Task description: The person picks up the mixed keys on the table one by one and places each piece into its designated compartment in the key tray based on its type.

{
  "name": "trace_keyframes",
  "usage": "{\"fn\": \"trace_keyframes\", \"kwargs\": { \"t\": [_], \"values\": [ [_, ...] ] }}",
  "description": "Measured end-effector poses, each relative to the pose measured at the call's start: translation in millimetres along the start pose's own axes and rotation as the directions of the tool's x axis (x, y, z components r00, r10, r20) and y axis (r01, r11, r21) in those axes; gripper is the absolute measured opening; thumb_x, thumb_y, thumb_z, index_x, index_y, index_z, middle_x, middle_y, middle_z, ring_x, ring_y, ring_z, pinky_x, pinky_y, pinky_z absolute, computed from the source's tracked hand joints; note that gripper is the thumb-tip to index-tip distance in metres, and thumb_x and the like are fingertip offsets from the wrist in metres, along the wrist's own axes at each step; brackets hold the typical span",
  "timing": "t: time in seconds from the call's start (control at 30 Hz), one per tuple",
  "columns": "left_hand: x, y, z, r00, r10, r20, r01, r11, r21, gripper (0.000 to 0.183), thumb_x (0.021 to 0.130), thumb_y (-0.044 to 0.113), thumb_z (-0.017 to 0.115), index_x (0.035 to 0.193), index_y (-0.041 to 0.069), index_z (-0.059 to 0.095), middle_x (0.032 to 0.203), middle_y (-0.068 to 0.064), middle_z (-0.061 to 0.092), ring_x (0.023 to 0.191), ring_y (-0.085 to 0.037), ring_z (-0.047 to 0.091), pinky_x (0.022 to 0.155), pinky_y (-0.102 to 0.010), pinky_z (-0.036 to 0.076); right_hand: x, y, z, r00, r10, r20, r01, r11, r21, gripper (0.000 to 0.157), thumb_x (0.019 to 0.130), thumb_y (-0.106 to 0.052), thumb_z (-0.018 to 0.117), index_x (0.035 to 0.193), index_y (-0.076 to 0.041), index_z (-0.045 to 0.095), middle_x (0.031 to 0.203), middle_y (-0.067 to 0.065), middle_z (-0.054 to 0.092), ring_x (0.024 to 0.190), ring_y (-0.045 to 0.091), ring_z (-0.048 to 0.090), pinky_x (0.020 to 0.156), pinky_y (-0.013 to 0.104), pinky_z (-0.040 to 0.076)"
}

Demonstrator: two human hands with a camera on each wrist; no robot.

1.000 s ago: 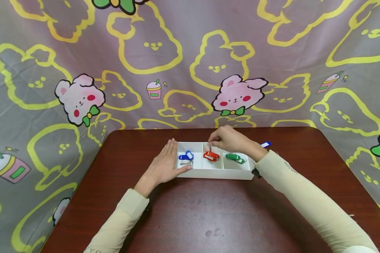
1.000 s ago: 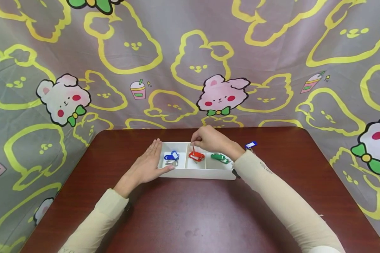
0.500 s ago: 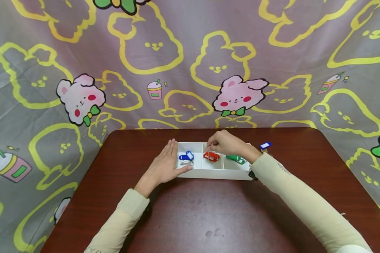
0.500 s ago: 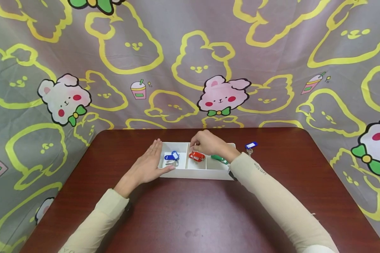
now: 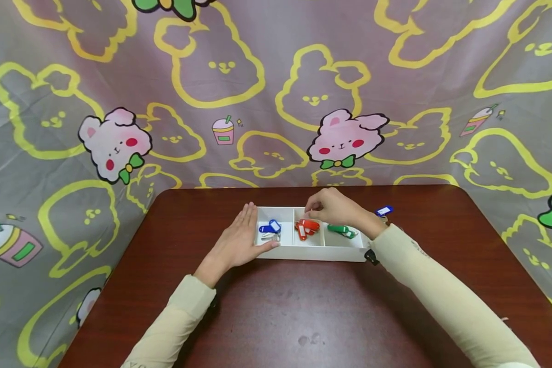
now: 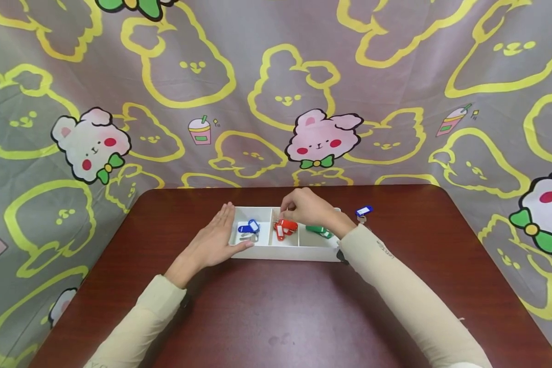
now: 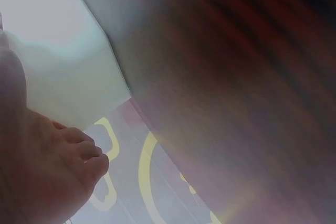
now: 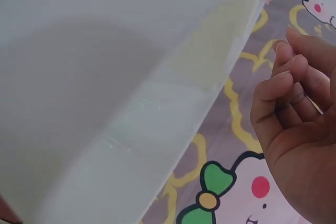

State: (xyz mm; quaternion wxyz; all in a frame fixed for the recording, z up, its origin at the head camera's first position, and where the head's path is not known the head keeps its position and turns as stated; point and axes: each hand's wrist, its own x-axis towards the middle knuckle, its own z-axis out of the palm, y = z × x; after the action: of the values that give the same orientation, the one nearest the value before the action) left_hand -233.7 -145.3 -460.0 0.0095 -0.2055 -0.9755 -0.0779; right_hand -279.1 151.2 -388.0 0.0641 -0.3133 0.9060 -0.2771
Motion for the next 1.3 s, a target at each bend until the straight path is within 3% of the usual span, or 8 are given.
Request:
{"fn": "trace_keyframes", "kwargs": {
  "t": [0.3, 0.93, 1.3],
  "values": [
    [1.1, -1.4, 1.5, 1.0, 0.002, 0.004, -0.002, 1.0, -0.003, 0.125, 0.09, 0.091, 0.038, 0.166, -0.005, 0.012, 0.175, -0.025, 0.014, 0.166, -0.037, 0.013, 0.135, -0.044, 0.02, -11, 0, -13.8, 0.998, 0.039, -0.042, -0.038, 0.999, 0.027, 0.008, 0.096, -0.015, 0.077, 0.101, -0.012, 0.083, 0.095, 0.008, 0.081, 0.076, 0.016, 0.06, 0.067, 0.029, 0.051],
    [0.3, -1.4, 1.4, 1.0, -0.003, 0.009, 0.003, 1.0, -0.008, 0.125, 0.09, 0.092, 0.037, 0.166, -0.004, 0.01, 0.176, -0.024, 0.012, 0.166, -0.037, 0.013, 0.135, -0.044, 0.019, -32, 14, -27.8, 0.985, 0.077, -0.154, -0.073, 0.997, 0.036, 0.01, 0.096, -0.023, 0.078, 0.101, -0.017, 0.084, 0.087, -0.003, 0.077, 0.076, 0.017, 0.058, 0.064, 0.03, 0.048],
    [-0.9, -0.6, 1.0, 1.0, -0.005, 0.008, 0.005, 1.0, -0.013, 0.126, 0.089, 0.092, 0.037, 0.166, -0.005, 0.012, 0.176, -0.024, 0.012, 0.166, -0.035, 0.011, 0.135, -0.044, 0.02, -47, 29, -39.5, 0.972, 0.133, -0.196, -0.123, 0.991, 0.061, 0.014, 0.098, -0.024, 0.076, 0.103, -0.014, 0.083, 0.085, 0.0, 0.075, 0.073, 0.018, 0.059, 0.062, 0.027, 0.048]
  ]
}}
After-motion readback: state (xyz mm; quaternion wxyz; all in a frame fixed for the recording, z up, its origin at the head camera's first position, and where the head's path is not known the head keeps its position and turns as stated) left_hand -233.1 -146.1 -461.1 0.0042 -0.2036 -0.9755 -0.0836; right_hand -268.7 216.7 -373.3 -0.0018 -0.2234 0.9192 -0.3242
